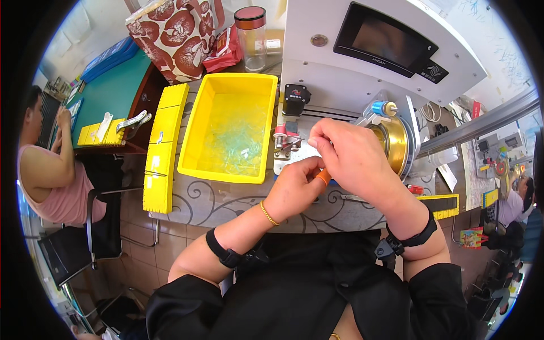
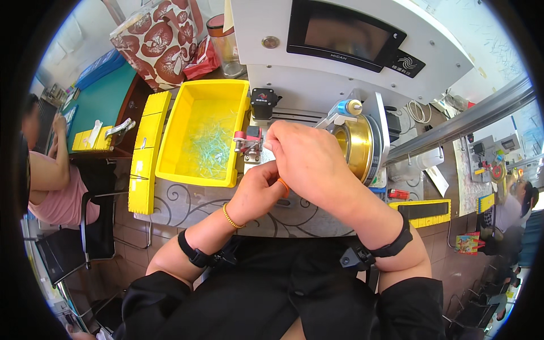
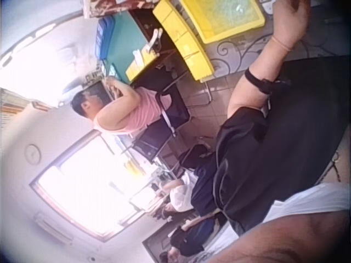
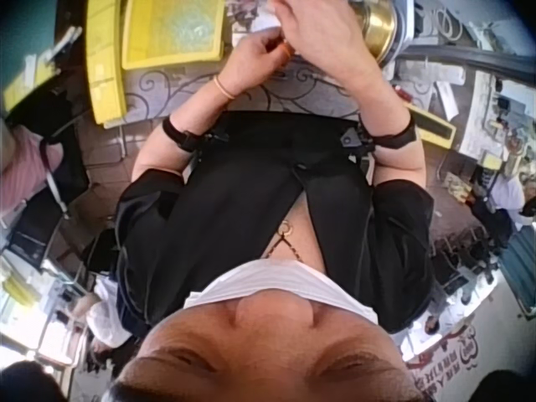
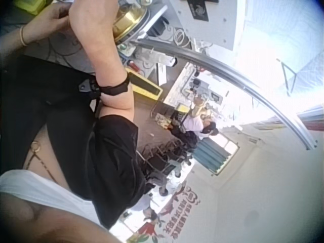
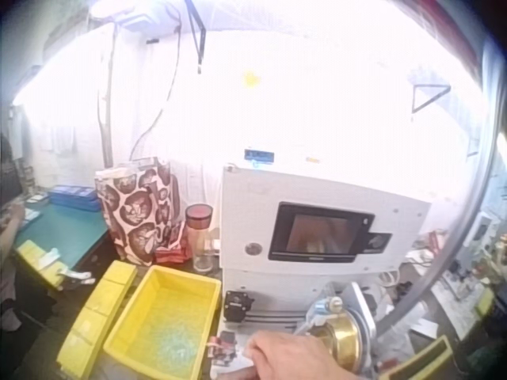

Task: The person applies glue from a glue bottle to small metal components and blue plastic parts, then assembles them using a specialized machine. Tweezers are used to manipulate the small components.

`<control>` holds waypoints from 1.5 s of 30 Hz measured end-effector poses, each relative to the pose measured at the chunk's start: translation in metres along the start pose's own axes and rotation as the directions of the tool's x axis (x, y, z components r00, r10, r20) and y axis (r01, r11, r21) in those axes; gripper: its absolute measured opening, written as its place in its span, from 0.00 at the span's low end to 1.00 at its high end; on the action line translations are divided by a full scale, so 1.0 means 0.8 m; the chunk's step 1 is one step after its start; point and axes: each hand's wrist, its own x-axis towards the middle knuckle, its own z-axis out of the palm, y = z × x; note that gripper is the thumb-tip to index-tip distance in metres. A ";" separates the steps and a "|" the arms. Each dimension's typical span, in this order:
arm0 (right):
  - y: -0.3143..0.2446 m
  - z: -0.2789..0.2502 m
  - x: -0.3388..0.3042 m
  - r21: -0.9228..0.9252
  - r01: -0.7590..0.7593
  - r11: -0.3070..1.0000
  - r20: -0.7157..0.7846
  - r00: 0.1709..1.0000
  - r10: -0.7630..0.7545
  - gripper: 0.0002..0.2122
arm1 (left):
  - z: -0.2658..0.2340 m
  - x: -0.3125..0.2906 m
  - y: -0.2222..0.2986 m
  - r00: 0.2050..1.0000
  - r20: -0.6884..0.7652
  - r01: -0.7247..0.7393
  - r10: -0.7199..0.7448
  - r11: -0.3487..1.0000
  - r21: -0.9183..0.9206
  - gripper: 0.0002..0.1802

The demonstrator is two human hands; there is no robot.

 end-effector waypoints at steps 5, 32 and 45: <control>-0.001 0.005 -0.001 -0.099 -0.009 0.995 -0.024 1.000 0.007 0.04 | -0.002 0.000 0.004 0.999 0.032 0.041 -0.039 0.996 -0.078 0.12; 0.018 -0.077 0.004 -0.453 0.292 0.843 -0.094 0.924 -0.370 0.08 | 0.032 0.031 0.015 0.996 -0.051 0.021 -0.074 0.749 -0.662 0.13; 0.006 -0.055 -0.007 -0.356 0.292 0.888 -0.091 0.935 -0.344 0.05 | 0.024 0.017 0.012 0.999 -0.049 -0.040 0.021 0.899 -0.436 0.14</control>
